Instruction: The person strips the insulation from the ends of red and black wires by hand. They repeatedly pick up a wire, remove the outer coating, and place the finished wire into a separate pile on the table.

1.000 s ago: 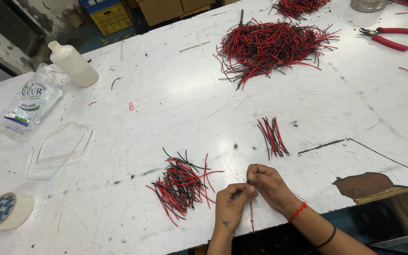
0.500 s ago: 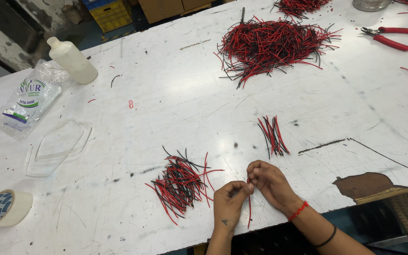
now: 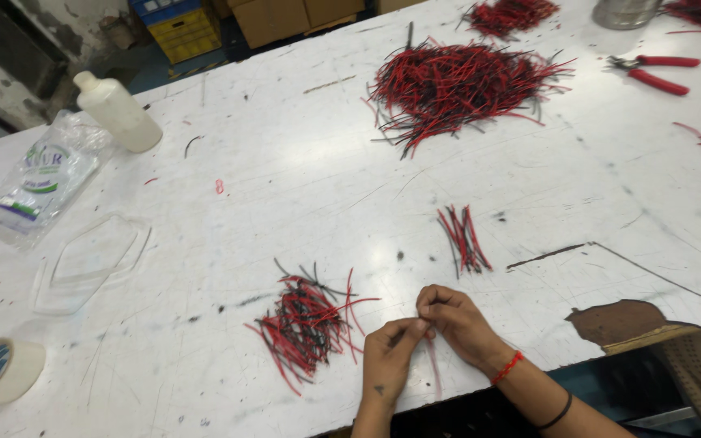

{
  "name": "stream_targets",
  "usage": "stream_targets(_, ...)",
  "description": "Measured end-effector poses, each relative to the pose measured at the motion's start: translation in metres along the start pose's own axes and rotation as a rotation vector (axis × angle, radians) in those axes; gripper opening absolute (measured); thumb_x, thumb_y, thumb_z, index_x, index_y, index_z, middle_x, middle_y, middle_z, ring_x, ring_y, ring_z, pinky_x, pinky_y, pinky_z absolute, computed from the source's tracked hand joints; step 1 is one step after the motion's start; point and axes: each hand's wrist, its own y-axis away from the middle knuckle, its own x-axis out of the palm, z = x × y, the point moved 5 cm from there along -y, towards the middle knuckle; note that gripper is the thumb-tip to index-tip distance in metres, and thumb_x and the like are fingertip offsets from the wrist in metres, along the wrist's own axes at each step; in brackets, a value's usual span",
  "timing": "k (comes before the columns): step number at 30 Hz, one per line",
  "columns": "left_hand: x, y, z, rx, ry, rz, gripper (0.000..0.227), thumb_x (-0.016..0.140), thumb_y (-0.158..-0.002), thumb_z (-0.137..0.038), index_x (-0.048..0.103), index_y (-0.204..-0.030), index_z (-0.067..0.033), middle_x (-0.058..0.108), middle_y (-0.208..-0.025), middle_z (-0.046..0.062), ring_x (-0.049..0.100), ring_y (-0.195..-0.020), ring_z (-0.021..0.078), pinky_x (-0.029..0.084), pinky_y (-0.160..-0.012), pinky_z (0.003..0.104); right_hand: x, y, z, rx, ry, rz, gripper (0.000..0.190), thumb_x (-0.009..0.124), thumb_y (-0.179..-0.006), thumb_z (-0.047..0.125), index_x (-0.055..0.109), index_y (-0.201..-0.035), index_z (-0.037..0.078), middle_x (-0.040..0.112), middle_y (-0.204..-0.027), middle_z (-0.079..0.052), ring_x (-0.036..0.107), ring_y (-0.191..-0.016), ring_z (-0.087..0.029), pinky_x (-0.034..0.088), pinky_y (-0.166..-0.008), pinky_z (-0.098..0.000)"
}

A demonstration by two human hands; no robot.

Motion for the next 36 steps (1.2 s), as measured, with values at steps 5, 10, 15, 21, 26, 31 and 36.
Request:
stream_targets(5,-0.010,-0.009,0.021,0.012,-0.191,0.011,0.023,0.072,-0.089,-0.020,0.079,-0.089,0.0020,0.080,-0.081,0.008,0.071,-0.079,0.0126,0.054,-0.079,0.026,0.005,0.003,0.002,0.023,-0.064,-0.003,0.006,0.061,-0.088,0.004,0.063,-0.082,0.002,0.059,-0.075,-0.003,0.057,-0.064,-0.013,0.047,-0.059,-0.0289)
stream_targets(10,-0.021,-0.020,0.048,-0.015,-0.228,-0.032,0.021,0.080,-0.083,-0.014,0.077,-0.079,0.0064,0.077,-0.074,0.010,0.067,-0.074,0.0137,0.053,-0.075,0.027,0.003,0.003,0.002,-0.015,-0.093,-0.001,0.006,0.062,-0.090,0.002,0.063,-0.084,0.001,0.059,-0.076,-0.003,0.056,-0.067,-0.011,0.047,-0.064,-0.0277)
stream_targets(15,-0.024,-0.031,0.067,-0.091,-0.143,-0.089,0.015,0.080,-0.082,-0.013,0.079,-0.081,0.0020,0.077,-0.074,0.008,0.067,-0.073,0.0117,0.053,-0.075,0.026,0.003,0.002,0.001,0.009,-0.110,-0.030,0.006,0.063,-0.089,0.003,0.063,-0.084,0.002,0.059,-0.074,-0.002,0.055,-0.067,-0.010,0.045,-0.065,-0.0266)
stream_targets(21,-0.044,-0.044,0.097,-0.054,-0.211,-0.064,0.019,0.083,-0.081,-0.012,0.078,-0.080,0.0062,0.077,-0.072,0.010,0.066,-0.069,0.0138,0.052,-0.070,0.028,0.005,0.001,0.001,0.026,-0.095,-0.032,0.007,0.064,-0.088,0.004,0.063,-0.081,0.002,0.059,-0.072,-0.002,0.056,-0.067,-0.010,0.046,-0.068,-0.0268)
stream_targets(26,-0.048,-0.049,0.107,-0.074,-0.182,-0.126,0.015,0.084,-0.080,-0.010,0.077,-0.082,0.0029,0.077,-0.075,0.011,0.068,-0.072,0.0122,0.053,-0.073,0.027,0.002,0.001,-0.004,0.022,-0.111,-0.037,0.007,0.065,-0.088,0.005,0.063,-0.082,0.002,0.060,-0.075,-0.001,0.055,-0.071,-0.008,0.044,-0.070,-0.0244)
stream_targets(31,-0.049,-0.048,0.091,-0.090,-0.183,-0.067,0.010,0.080,-0.079,-0.010,0.081,-0.082,-0.0004,0.083,-0.079,0.011,0.076,-0.080,0.0103,0.056,-0.081,0.024,0.005,0.002,-0.002,0.031,-0.117,-0.019,0.007,0.063,-0.087,0.006,0.063,-0.081,0.003,0.060,-0.074,-0.002,0.056,-0.069,-0.009,0.046,-0.070,-0.0244)
stream_targets(36,-0.050,-0.053,0.104,-0.048,-0.246,-0.131,0.017,0.088,-0.075,-0.008,0.074,-0.073,0.0028,0.083,-0.075,0.013,0.074,-0.074,0.0119,0.056,-0.076,0.027,0.002,0.002,-0.007,0.055,-0.115,-0.006,0.006,0.063,-0.089,0.004,0.062,-0.083,0.003,0.059,-0.074,-0.001,0.054,-0.069,-0.008,0.045,-0.070,-0.0230)
